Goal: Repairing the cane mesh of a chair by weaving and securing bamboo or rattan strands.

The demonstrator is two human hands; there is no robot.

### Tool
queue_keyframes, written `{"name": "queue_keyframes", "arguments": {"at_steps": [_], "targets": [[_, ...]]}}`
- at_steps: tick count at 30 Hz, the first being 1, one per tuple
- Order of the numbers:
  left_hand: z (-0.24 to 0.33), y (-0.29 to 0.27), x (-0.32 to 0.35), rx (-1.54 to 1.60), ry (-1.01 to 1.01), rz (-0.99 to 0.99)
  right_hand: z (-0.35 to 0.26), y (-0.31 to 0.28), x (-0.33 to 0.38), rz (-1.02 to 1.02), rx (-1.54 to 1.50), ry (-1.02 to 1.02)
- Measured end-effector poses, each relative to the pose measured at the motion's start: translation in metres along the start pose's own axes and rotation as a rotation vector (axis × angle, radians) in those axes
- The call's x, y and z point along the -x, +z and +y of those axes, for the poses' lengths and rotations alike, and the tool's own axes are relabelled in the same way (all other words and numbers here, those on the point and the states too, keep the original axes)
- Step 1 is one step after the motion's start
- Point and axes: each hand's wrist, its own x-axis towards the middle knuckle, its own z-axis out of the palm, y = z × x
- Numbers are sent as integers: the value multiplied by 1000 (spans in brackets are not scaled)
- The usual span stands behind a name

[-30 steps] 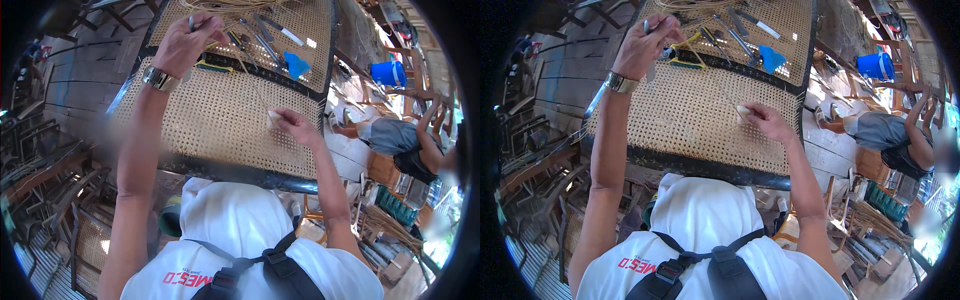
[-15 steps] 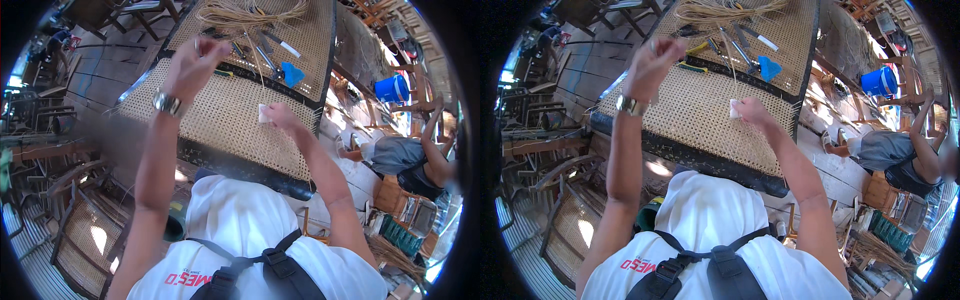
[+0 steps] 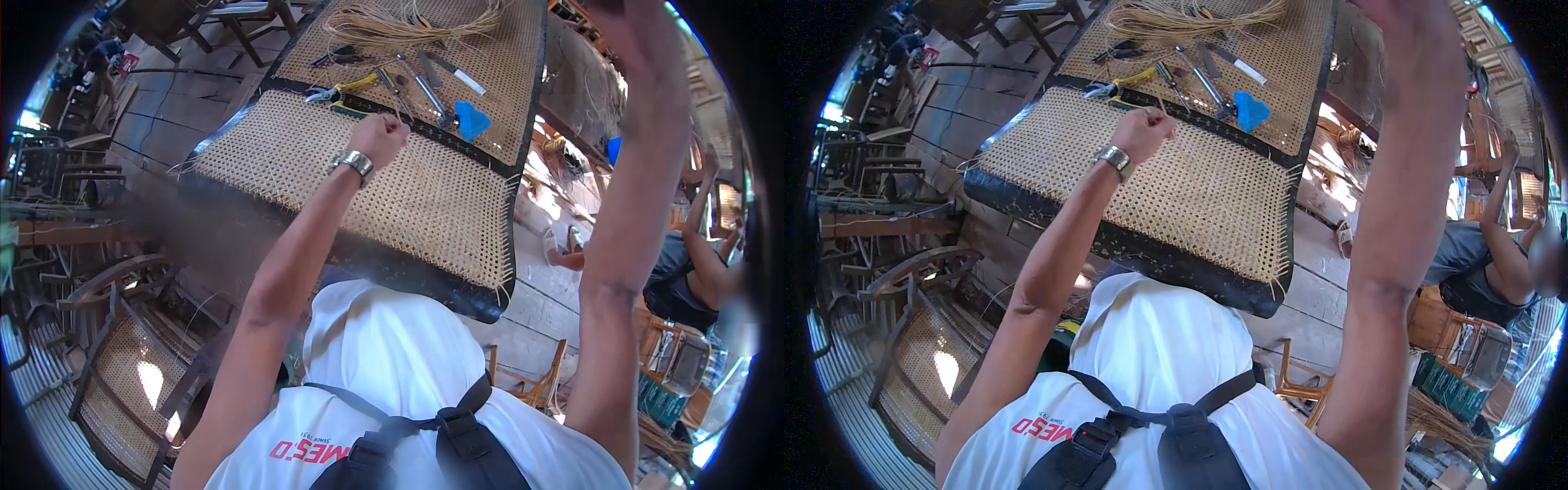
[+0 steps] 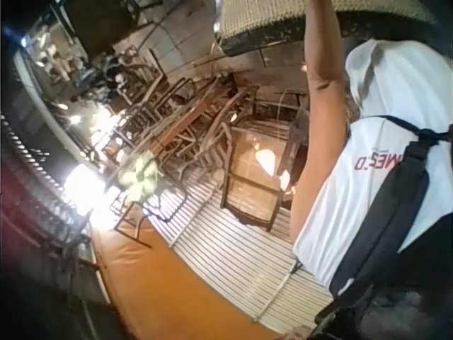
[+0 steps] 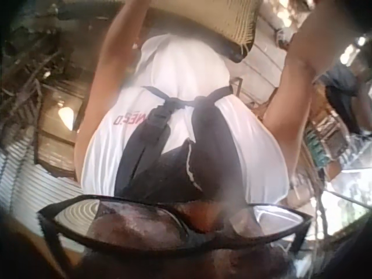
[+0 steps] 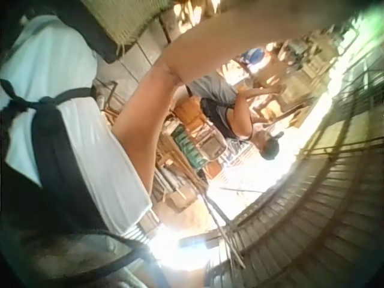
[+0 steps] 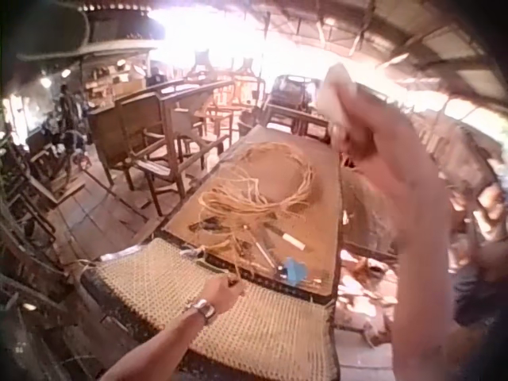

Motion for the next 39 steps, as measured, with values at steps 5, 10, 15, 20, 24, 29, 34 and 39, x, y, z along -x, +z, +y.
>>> {"name": "queue_keyframes", "arguments": {"at_steps": [5,10,15,20,24,29,34,39], "targets": [[13,-60,-12,139,74,180,170,-48,156,-365,-42,641],[55,-96,-10,278,449,105,261,-42,248,-703,-161,826],[99,-85,42,109,521,11,266,-24,248,-714,58,707],[111,-85,80,102,506,-27,278,0,247,-537,-7,638],[103,-93,77,60,578,52,273,26,219,-760,214,589],[97,-95,78,15,537,96,291,30,206,-717,227,550],[66,-95,60,372,608,300,285,52,164,-634,212,374],[6,-44,54,529,-42,119,266,71,91,-564,307,124]]}}
